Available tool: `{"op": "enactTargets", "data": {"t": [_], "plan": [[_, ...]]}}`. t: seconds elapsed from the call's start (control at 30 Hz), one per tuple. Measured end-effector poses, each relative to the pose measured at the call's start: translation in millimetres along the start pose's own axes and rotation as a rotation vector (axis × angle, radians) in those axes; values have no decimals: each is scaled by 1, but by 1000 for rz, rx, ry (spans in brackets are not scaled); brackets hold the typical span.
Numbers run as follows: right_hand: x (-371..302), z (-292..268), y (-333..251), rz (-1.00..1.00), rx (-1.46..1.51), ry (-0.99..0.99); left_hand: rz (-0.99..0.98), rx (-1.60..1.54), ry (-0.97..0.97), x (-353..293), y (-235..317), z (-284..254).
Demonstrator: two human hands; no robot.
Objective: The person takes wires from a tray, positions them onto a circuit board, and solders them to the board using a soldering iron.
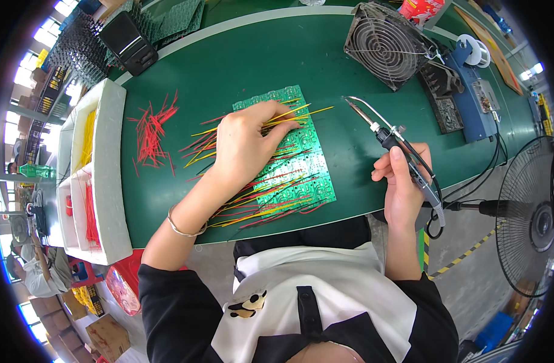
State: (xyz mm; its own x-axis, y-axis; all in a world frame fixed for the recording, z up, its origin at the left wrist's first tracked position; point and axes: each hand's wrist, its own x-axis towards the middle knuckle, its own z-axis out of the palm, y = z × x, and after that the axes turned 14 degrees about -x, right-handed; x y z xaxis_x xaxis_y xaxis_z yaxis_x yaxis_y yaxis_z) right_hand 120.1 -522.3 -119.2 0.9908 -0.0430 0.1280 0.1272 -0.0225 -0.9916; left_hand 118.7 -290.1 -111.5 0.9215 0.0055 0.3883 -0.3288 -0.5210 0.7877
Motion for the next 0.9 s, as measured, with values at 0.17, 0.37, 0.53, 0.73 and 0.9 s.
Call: {"op": "enactTargets", "data": {"t": [0.17,0.37,0.53,0.73,0.9], "plan": [[1,2,1,4,-8,-14,51,38,8,0,-2,1],[3,0,1,4,3,-13,42,53,-47,2,7,-3],[4,2,0,17,3,-2,40,-22,-46,6,3,-10],[5,7,-1,49,-19,-16,39,16,-50,7,-1,-7],[4,8,-1,36,-33,-24,30,102,-54,5,0,-3]]}}
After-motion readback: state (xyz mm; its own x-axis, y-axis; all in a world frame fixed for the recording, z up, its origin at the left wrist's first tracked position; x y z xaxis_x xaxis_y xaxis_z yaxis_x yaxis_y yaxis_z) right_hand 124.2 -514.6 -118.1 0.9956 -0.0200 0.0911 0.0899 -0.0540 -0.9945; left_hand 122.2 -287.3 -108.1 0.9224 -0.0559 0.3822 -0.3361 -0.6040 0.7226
